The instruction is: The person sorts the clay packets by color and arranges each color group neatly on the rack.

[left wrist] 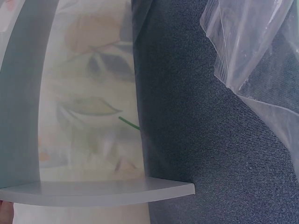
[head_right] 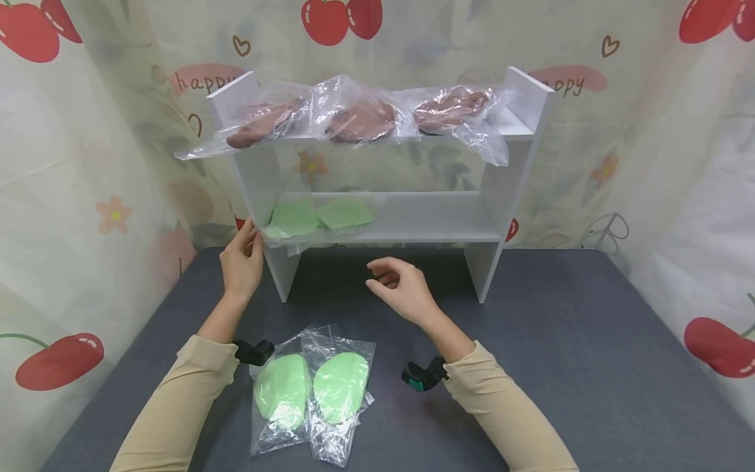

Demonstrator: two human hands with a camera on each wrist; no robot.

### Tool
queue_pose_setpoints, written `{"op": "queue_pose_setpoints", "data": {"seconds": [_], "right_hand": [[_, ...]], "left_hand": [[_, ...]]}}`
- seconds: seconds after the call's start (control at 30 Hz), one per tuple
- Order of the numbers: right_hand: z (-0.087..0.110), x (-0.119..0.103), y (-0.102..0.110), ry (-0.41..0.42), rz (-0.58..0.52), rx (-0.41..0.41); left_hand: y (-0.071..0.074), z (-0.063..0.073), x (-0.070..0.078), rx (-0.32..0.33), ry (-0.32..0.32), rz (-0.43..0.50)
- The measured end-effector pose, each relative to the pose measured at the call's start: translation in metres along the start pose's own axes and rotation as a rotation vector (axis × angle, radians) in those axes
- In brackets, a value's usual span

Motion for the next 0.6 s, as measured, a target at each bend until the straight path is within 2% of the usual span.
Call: {"op": "queue_pose_setpoints", "data": {"seconds": [0.2, 0.37, 0.6], "right_hand": [[0.017, 0.015, -0.023, -0.002, 0.049, -0.144], [0.029, 0.026, -0.038, -0.003, 0.07, -0.222], [0.049, 0.043, -0.058, -0.025, 0.105, -0.355]], "left_hand": [[0.0, 0.0, 0.0, 0.003, -0.005, -0.009], [0.0, 0.001, -0.001, -0.006, 0.01, -0.014], [-0.001, 0.0, -0.002, -0.001, 0.0, -0.018]]}}
Point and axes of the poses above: each hand's wrist, its own z-axis away from the middle knuckle, its own y-axis out of the back of the hand, x = y × z, the point moved 9 cm from there along -z, towards the middle knuckle, and after that the axes turned 11 degrees about -y, right-handed, at the moved point
